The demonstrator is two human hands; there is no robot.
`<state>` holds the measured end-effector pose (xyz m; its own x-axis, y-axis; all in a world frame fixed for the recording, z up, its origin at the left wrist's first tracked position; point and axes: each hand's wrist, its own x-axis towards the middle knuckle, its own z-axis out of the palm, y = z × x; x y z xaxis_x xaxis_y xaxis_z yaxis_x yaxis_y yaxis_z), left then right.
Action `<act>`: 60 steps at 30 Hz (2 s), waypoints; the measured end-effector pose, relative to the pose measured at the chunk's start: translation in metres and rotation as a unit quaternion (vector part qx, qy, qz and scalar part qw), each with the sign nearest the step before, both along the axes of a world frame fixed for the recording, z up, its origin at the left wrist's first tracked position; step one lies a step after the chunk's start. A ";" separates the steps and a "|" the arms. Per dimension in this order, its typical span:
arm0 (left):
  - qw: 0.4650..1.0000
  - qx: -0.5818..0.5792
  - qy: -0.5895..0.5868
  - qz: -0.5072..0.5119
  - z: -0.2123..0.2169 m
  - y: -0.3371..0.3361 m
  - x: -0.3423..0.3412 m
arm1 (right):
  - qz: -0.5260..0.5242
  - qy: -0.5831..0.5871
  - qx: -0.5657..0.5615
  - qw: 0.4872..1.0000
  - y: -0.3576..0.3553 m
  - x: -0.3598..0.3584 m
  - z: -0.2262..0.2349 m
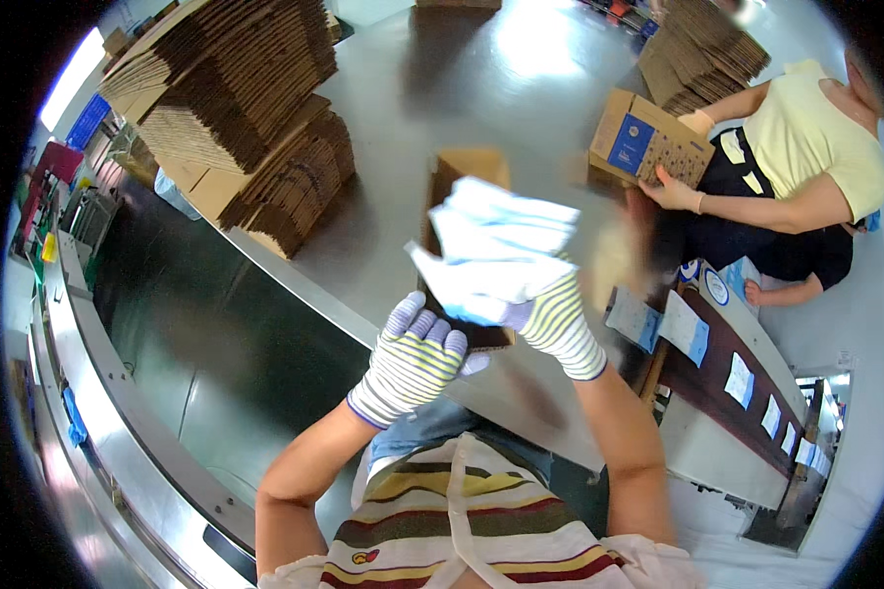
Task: The person is grabbing blue and white packets from a stack or conveyor belt and placing them into cardboard boxes, then moving the filled boxes to the side.
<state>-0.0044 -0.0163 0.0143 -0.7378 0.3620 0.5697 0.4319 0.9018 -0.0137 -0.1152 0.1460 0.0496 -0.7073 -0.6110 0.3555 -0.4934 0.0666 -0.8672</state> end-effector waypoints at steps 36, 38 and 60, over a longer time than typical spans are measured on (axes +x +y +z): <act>0.832 -0.124 -0.526 -0.124 0.025 0.022 -0.069 | -0.062 0.256 0.224 0.938 0.058 0.102 -0.003; 0.859 -0.077 -0.488 -0.135 0.062 0.041 -0.050 | -0.068 0.247 0.211 0.943 0.068 0.093 0.005; 0.898 -0.111 -0.420 -0.070 0.055 0.071 -0.026 | 0.016 -0.068 0.534 0.843 0.310 -0.131 -0.048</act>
<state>-0.0307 0.0548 0.0693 -0.8121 0.5206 -0.2634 0.4827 0.8531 0.1979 -0.2460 0.4557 0.0011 -0.6741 -0.5510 -0.4920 -0.4108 0.8332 -0.3702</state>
